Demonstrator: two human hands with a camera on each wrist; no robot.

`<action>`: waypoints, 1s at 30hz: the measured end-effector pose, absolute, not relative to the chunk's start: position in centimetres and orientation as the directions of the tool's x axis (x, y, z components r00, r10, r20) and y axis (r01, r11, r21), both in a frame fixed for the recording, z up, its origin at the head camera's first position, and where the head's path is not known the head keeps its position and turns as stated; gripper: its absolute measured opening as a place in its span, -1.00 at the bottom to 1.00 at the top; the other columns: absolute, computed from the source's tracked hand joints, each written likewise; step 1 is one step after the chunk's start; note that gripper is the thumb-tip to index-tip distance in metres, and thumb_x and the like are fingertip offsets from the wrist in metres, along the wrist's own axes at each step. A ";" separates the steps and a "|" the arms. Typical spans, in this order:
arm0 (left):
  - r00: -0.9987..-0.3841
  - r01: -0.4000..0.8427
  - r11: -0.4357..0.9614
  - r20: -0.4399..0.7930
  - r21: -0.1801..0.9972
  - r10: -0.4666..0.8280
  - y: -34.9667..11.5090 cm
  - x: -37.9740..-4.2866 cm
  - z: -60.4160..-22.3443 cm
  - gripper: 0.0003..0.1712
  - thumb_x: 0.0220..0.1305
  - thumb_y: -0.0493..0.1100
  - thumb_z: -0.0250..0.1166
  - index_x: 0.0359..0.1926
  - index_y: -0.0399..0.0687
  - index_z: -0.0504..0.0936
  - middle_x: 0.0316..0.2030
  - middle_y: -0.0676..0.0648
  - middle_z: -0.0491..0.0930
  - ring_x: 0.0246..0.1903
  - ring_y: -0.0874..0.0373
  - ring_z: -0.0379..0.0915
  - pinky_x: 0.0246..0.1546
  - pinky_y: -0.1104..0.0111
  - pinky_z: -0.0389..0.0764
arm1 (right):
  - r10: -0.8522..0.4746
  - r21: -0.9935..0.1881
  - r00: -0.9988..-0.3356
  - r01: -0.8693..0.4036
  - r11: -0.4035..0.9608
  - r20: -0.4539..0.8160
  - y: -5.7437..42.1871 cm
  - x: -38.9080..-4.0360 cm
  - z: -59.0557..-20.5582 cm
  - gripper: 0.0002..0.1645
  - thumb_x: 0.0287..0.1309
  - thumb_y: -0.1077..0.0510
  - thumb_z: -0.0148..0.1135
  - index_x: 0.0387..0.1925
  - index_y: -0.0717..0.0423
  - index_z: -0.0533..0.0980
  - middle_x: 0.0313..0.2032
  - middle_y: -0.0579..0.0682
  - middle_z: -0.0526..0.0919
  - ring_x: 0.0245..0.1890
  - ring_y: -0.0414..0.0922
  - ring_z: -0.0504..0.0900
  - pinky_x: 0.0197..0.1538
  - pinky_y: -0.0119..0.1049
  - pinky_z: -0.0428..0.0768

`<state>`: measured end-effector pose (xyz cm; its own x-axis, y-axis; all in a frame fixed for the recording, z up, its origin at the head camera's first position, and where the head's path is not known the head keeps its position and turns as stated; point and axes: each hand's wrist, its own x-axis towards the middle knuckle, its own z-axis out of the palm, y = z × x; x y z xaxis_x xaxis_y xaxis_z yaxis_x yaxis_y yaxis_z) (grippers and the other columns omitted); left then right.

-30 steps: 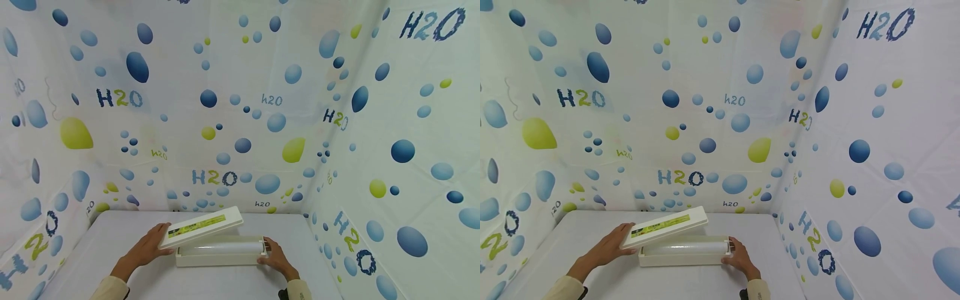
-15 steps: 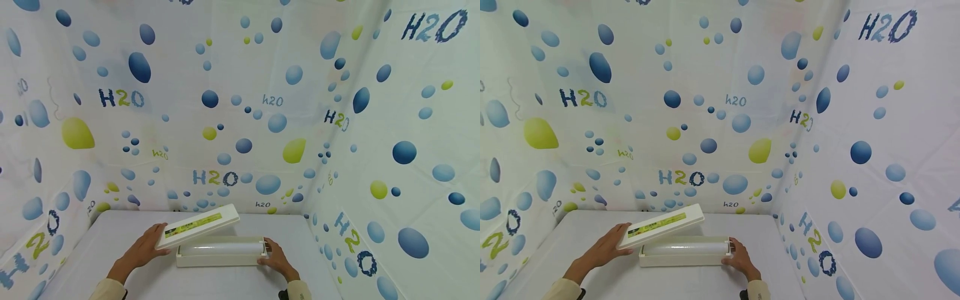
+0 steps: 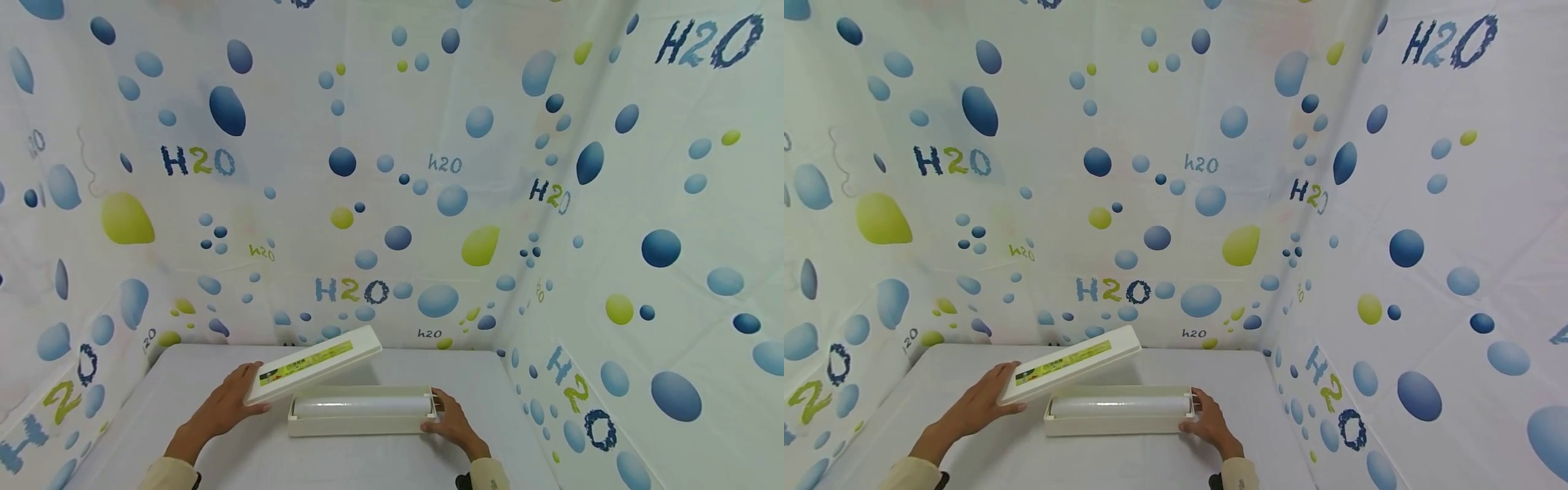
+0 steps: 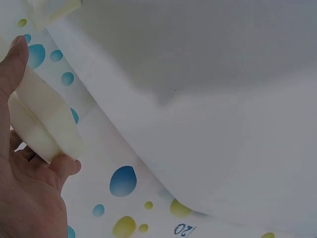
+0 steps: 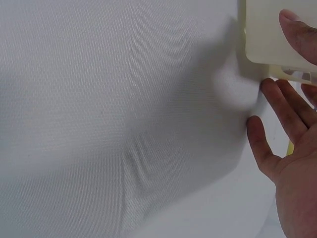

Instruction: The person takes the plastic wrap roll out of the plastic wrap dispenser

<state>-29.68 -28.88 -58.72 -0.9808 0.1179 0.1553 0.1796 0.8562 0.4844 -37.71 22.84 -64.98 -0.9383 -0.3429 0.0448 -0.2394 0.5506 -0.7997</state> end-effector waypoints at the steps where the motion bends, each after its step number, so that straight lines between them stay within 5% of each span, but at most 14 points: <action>1: -0.982 0.174 0.856 0.150 0.487 0.114 -28.9 -29.7 -58.8 0.27 0.22 0.34 0.57 0.59 -0.40 0.22 0.45 -0.50 0.39 0.30 -0.39 0.45 0.25 -0.37 0.54 | -0.342 -0.800 -0.938 -0.241 0.549 0.048 22.9 -37.7 -65.0 0.07 0.02 0.19 0.66 0.51 0.42 0.35 0.30 0.45 0.63 0.24 0.38 0.67 0.38 0.46 0.52; 30: -0.986 0.134 0.877 0.152 0.461 0.070 -30.7 -28.5 -59.4 0.26 0.25 0.37 0.53 0.59 -0.40 0.21 0.43 -0.52 0.38 0.23 -0.33 0.46 0.19 -0.32 0.58 | -0.302 -0.792 -0.953 -0.200 0.576 0.021 22.8 -38.0 -65.8 0.09 0.02 0.19 0.67 0.53 0.40 0.35 0.32 0.43 0.62 0.26 0.36 0.67 0.38 0.46 0.52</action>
